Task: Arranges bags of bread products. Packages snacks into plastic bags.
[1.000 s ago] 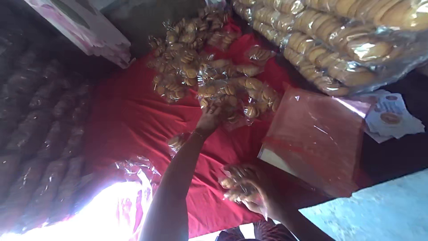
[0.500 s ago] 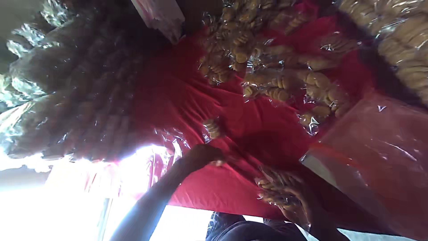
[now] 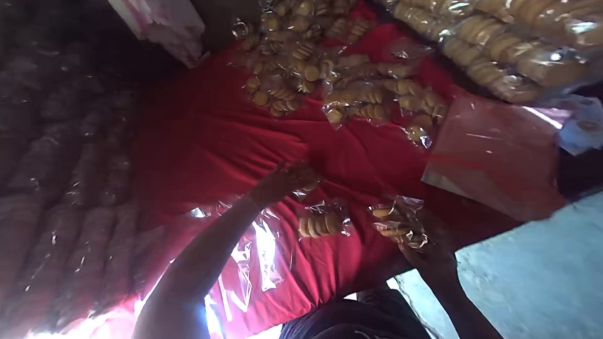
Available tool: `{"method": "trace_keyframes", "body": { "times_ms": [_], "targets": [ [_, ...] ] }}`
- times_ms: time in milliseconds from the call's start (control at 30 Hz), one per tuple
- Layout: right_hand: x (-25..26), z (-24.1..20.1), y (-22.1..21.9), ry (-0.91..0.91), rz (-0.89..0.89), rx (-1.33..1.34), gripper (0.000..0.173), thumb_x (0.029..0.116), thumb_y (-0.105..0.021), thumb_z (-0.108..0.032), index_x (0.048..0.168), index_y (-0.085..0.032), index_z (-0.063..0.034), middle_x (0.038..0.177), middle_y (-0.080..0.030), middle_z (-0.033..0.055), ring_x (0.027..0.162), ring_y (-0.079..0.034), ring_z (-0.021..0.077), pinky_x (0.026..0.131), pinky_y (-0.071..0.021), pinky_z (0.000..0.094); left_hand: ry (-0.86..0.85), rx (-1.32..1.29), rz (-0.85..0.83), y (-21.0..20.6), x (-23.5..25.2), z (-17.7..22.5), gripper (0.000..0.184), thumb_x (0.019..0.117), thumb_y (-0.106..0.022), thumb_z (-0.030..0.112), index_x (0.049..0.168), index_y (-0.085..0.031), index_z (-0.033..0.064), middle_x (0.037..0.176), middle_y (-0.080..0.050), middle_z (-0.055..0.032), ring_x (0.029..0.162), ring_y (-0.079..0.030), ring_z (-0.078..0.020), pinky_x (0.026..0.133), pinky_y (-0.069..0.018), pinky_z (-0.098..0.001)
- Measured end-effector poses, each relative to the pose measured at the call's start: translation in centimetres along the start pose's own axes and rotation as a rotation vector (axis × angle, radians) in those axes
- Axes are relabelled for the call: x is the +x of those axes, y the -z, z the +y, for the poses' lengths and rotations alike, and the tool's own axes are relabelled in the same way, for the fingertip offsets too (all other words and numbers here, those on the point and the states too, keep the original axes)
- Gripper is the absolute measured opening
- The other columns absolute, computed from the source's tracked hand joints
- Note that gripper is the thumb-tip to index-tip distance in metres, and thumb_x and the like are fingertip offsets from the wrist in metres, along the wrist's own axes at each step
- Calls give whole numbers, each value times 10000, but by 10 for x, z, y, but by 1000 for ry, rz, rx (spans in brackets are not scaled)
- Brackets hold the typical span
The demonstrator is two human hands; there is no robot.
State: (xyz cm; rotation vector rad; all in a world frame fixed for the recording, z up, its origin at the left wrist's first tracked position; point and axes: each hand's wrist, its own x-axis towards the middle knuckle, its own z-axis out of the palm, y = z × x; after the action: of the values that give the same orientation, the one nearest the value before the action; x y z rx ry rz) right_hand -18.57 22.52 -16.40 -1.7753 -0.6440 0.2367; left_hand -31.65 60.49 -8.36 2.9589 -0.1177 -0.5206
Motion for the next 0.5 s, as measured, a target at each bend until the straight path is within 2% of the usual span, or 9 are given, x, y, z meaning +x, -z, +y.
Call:
{"method": "trace_keyframes", "body": {
  "times_ms": [33, 67, 167, 233, 300, 367, 433, 467, 500],
  "targets": [
    [-5, -6, -5, 22, 24, -29, 807, 743, -791, -281, 1308, -476, 203, 1234, -647, 185, 1140, -605, 10, 1000, -482, 174, -18, 34, -33, -10, 12, -12, 722, 966, -538, -26, 1597, -357, 276, 1694, -236, -54, 1584, -109, -279, 1233, -84, -633],
    [-9, -9, -7, 50, 34, -51, 792, 754, -792, -297, 1298, -503, 201, 1238, -649, 206, 1152, -607, 35, 1013, -478, 195, -43, 33, 31, -19, 23, -20, 682, 976, -555, 16, 1587, -383, 265, 1683, -271, -48, 1576, -154, -270, 1235, -124, -613],
    [-16, -16, -9, 40, 67, -66, 829, 766, -792, -336, 1325, -488, 194, 1293, -623, 224, 1195, -596, 50, 1024, -478, 189, 27, -195, 339, -14, 48, -18, 428, 970, -653, 94, 1396, -613, 81, 1369, -635, -165, 1285, -595, -352, 1098, -440, -548],
    [-17, -23, -3, 0, 92, -67, 878, 775, -777, -352, 1347, -439, 222, 1312, -594, 255, 1191, -586, 56, 1000, -479, 180, 215, -518, 312, 9, 49, -11, 382, 1035, -563, 115, 1409, -581, 42, 1243, -677, -234, 1145, -664, -396, 1007, -500, -583],
    [-14, -29, 9, -92, 93, 55, 898, 777, -768, -312, 1407, -361, 183, 1313, -589, 184, 1149, -609, 48, 943, -536, 204, 280, -882, 290, 25, 34, -10, 330, 1077, -475, 139, 1339, -573, -35, 1117, -682, -218, 1004, -678, -280, 940, -537, -468],
    [-8, -32, 16, -134, 81, 281, 711, 815, -744, -212, 1389, -428, 62, 1226, -647, 54, 1087, -657, 76, 921, -581, 273, 280, -1080, 176, 37, 3, 5, 280, 1082, -460, 172, 1212, -602, -30, 973, -667, -111, 837, -649, -124, 796, -565, -335],
    [-4, -26, 22, -147, 48, 462, 587, 875, -719, -215, 1374, -482, -17, 1193, -678, -1, 1079, -667, 114, 941, -575, 326, 222, -1003, 36, 36, -21, 33, 256, 1020, -596, 169, 1205, -648, -1, 1092, -677, -93, 949, -644, -116, 863, -542, -325],
    [-3, -22, 25, -182, 48, 482, 624, 872, -717, -237, 1392, -452, -16, 1202, -667, -5, 1090, -660, 109, 948, -571, 325, 161, -911, -28, 27, -23, 43, 386, 990, -649, 226, 1326, -635, 38, 1351, -618, -116, 1205, -598, -167, 1048, -478, -377],
    [0, -18, 27, -227, 57, 460, 675, 857, -705, -229, 1410, -408, 20, 1205, -648, 19, 1086, -654, 107, 934, -573, 320, 120, -844, -78, 15, -19, 53, 444, 979, -658, 282, 1345, -636, 31, 1538, -469, -167, 1419, -439, -268, 1187, -317, -484]
  ]
}}
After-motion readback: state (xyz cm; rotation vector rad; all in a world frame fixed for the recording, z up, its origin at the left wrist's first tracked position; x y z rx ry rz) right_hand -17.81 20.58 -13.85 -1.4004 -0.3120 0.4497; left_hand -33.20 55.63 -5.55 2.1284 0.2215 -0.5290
